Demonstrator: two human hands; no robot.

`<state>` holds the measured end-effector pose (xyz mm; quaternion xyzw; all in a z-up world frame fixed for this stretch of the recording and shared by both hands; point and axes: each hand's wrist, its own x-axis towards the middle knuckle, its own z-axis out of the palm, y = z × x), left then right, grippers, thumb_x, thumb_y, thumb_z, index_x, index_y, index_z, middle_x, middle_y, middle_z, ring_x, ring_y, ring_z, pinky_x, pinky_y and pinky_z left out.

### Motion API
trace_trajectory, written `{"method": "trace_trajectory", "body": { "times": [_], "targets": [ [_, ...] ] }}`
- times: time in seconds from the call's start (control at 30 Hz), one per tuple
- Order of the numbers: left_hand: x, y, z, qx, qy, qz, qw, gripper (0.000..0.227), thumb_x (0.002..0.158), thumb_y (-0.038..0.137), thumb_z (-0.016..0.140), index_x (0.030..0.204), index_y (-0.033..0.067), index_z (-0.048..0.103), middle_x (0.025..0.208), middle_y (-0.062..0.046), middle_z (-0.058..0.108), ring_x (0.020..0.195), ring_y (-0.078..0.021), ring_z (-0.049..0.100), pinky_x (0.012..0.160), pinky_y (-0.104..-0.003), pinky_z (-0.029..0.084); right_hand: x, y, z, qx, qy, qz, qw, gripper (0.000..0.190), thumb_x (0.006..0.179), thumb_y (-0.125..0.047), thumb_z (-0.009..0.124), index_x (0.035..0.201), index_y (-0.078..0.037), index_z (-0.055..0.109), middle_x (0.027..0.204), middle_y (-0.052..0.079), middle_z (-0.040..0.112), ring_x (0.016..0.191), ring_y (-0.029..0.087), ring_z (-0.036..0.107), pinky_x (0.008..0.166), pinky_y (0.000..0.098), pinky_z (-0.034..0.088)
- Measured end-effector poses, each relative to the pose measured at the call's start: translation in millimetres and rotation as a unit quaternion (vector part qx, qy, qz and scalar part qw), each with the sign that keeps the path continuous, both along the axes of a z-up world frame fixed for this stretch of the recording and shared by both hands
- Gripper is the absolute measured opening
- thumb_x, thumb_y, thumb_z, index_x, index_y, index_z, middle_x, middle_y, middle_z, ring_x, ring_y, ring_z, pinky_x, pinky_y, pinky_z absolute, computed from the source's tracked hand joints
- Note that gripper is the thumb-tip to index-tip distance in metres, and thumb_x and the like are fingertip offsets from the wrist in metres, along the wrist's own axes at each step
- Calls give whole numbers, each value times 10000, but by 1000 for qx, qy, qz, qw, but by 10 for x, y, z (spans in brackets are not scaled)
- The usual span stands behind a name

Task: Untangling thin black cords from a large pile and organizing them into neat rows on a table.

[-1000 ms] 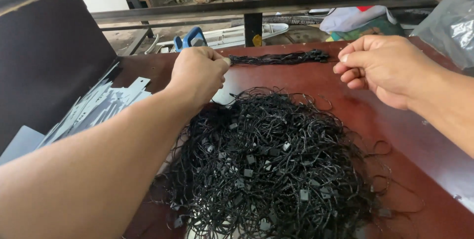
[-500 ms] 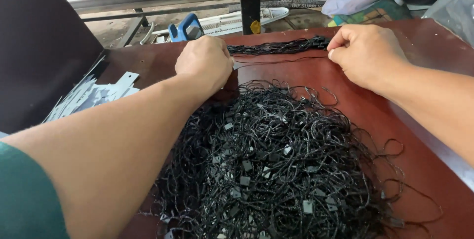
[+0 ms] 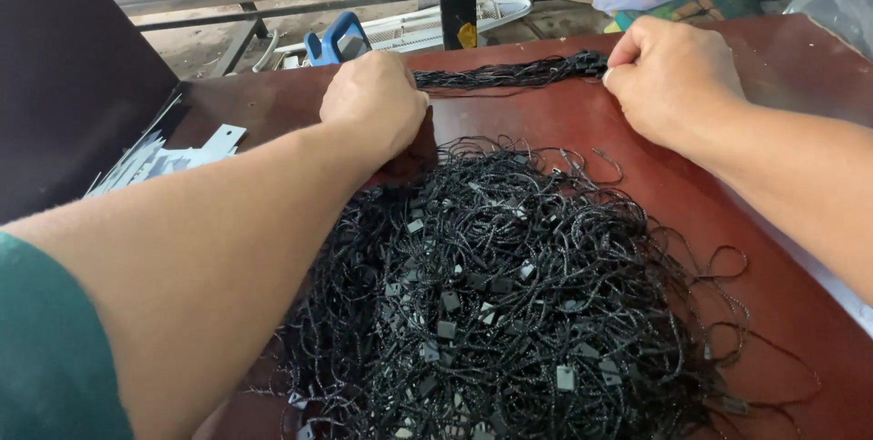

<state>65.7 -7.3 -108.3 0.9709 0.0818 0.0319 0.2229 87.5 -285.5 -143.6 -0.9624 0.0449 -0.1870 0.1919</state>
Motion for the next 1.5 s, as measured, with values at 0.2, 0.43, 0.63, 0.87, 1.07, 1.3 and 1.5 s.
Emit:
{"method": "trace_trajectory", "body": {
  "times": [0.2, 0.43, 0.63, 0.87, 1.07, 1.3, 1.5],
  "targets": [
    [-247, 22, 93, -53, -26, 14, 998, 130, 985, 248, 603, 1035, 175, 699, 1061, -81, 718, 984, -299, 648, 806, -457, 546, -426, 94, 225, 142, 16, -6, 990, 141, 919, -154, 557, 974, -212, 674, 741, 15, 709, 692, 156, 680, 701, 360, 486],
    [-979, -198, 294, -84, -33, 1, 996, 235, 893, 336, 594, 1020, 259, 777, 984, -21, 790, 950, -256, 713, 820, -451, 554, -967, 340, 379, 138, 90, 164, 973, 139, 896, -137, 737, 982, -166, 843, 879, -24, 808, 790, 101, 650, 818, 274, 498],
    [-1196, -250, -55, -57, -47, -39, 996, 235, 931, 333, 503, 963, 236, 715, 975, -54, 760, 968, -354, 655, 777, -512, 503, -1038, 392, 265, -41, 131, 257, 957, 243, 865, -246, 662, 1049, -246, 821, 1001, -133, 824, 937, 68, 742, 934, 248, 500],
    [-1257, -205, -152, -79, -58, -32, 995, 262, 950, 377, 492, 914, 219, 698, 1004, -20, 713, 926, -316, 642, 765, -486, 492, -1258, 380, 372, 4, 152, 159, 976, 204, 986, -339, 571, 1004, -210, 728, 907, -19, 804, 875, 157, 716, 807, 359, 515],
    [-1317, -233, 106, -76, -21, -34, 996, 254, 920, 371, 514, 998, 236, 715, 963, -87, 763, 969, -355, 671, 811, -504, 516, -1437, 405, 742, 210, 119, 121, 963, 156, 1079, -109, 559, 982, -39, 659, 807, 159, 741, 554, 231, 551, 554, 365, 483],
    [-1377, -464, 315, -190, -119, -85, 971, 408, 804, 432, 551, 1116, 243, 735, 1108, 34, 725, 1019, -197, 686, 866, -386, 523, -1436, 426, 731, 311, 116, 183, 925, 33, 997, 2, 641, 972, 21, 649, 731, 196, 652, 517, 272, 532, 495, 352, 418],
    [-1447, -583, 373, -255, -124, -203, 937, 643, 670, 422, 645, 1275, 211, 692, 1098, 34, 791, 994, -103, 743, 865, -266, 576, -1411, 461, 855, 249, 105, 201, 941, 244, 996, -172, 741, 826, -37, 632, 658, 119, 648, 518, 192, 463, 450, 308, 342]
  ]
}}
